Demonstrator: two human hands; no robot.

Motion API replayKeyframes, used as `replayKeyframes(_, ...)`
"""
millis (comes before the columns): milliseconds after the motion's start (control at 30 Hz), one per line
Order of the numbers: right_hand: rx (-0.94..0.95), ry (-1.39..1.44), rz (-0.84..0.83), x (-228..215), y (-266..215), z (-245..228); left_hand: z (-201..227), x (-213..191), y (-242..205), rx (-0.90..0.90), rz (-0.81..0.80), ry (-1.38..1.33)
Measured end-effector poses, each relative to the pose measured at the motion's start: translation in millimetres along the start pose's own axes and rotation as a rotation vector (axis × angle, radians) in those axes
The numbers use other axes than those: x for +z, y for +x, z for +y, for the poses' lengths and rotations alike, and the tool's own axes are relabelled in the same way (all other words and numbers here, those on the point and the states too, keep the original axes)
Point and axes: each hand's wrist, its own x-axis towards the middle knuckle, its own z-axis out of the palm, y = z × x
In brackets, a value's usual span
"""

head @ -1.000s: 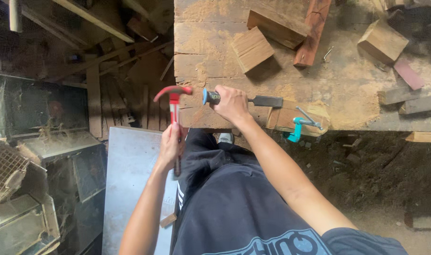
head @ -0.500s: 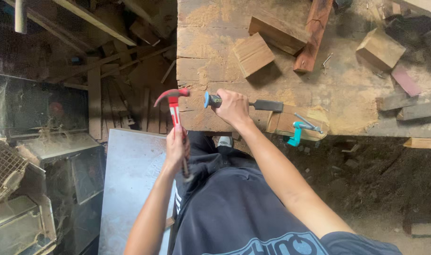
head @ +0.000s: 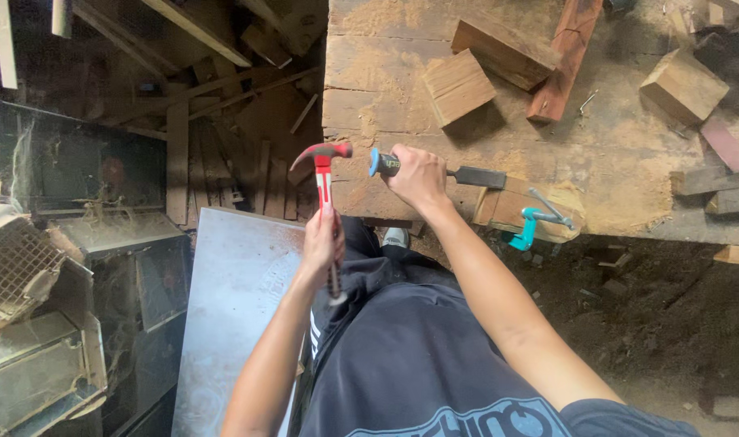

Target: The person uses a chisel and hammer to carve a small wooden block clamped to a workbench. They repeatedly strike the chisel to remove wood shavings, then briefly adjust the chisel and hammer before continuing the carving.

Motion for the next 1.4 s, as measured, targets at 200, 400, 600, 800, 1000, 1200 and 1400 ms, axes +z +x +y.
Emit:
replayKeyframes(200, -0.056, -0.004, 0.068, -2.5, -0.5, 0.1, 0.5, -3.7, 1.4, -0.042, -0.005, 0.080)
replayKeyframes(400, -0.017, 0.010, 0.036, -4.3, -1.4, -1.6, 2.1, -3.3, -3.0, -0.135, -0.114, 0.113)
replayKeyframes(600, -0.016, -0.016, 0.067, -3.3, -0.8, 1.5, 1.3, 0.5, 0.2, -0.020, -0.093, 0.221)
replayKeyframes(800, -0.053, 0.007, 0.108, 0.4, -4.9, 2.2, 14.3, -6.2, -1.8, -0.016, -0.009, 0.006)
replayKeyframes(1000, -0.031, 0.018, 0.079, -4.0, -0.7, -3.9, 16.3, -12.0, -1.4, 0.047, 0.010, 0.035)
replayKeyframes(1200, 0.022, 0.034, 0.006, -11.2, 2.7, -2.0, 18.4, -12.1, 7.3, 0.029, -0.056, 0.262)
replayKeyframes(1400, -0.047, 0.029, 0.098, -5.0, -1.8, 1.4, 11.8, -0.3, 3.6, 0.023, -0.108, 0.236)
